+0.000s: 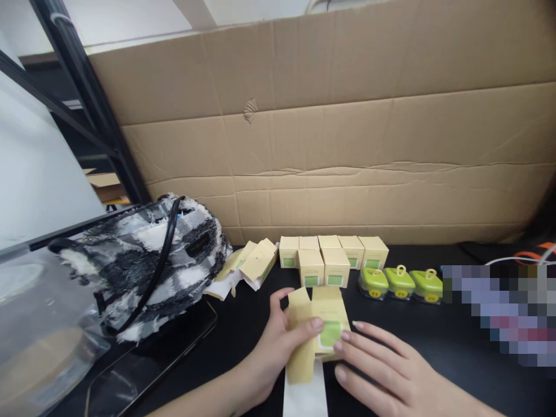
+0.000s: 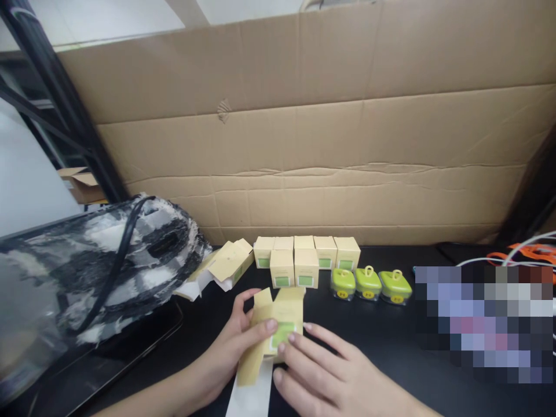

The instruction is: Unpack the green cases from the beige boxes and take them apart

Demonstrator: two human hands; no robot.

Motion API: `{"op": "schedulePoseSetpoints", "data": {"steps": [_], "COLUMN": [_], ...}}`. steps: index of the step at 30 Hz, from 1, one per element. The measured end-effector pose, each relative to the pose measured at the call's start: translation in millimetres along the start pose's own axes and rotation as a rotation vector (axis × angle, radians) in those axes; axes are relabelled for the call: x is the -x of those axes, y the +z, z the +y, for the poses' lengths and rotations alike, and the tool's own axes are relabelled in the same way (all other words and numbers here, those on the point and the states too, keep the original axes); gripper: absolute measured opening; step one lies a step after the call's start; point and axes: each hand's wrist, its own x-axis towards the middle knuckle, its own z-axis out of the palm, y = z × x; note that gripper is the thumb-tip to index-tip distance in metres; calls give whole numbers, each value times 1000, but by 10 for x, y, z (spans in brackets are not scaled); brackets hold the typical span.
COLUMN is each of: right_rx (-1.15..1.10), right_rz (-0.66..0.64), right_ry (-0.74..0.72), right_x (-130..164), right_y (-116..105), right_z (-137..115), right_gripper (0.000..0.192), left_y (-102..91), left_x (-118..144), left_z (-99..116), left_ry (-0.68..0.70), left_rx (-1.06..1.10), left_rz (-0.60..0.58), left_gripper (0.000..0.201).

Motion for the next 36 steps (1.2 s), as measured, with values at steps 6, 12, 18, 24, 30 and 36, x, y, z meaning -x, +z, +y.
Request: {"op": "schedulePoseSetpoints", "data": {"steps": [6,12,18,24,30,36], "right_rx": [-35,-82,-41,-29,-132,-166], "right_rz": [1,-42,-24,48,76,23], "right_ry": [69,86,113,148,213,155], "right_x": [-51,30,88,87,138,86], "right_y": [-35,46,34,40,113,91], "right_z": [13,-28,-17,30,-15,-21], "right_gripper": [48,36,39,23,34,27], "left_y": [-28,-71,-22,-22,-433,-789], "left_x": [-27,70,248,320,101,-170], "left_z": [-120,33,384,557,1020,1201], "left_ry": [94,257,737,979,1137,586], "left_rx": [-107,-620,-1250,-1819,-1749,-1773], "left_rz": [-71,-102,-444,-540,238,384], "left_gripper": [74,35,53,39,41,34]}}
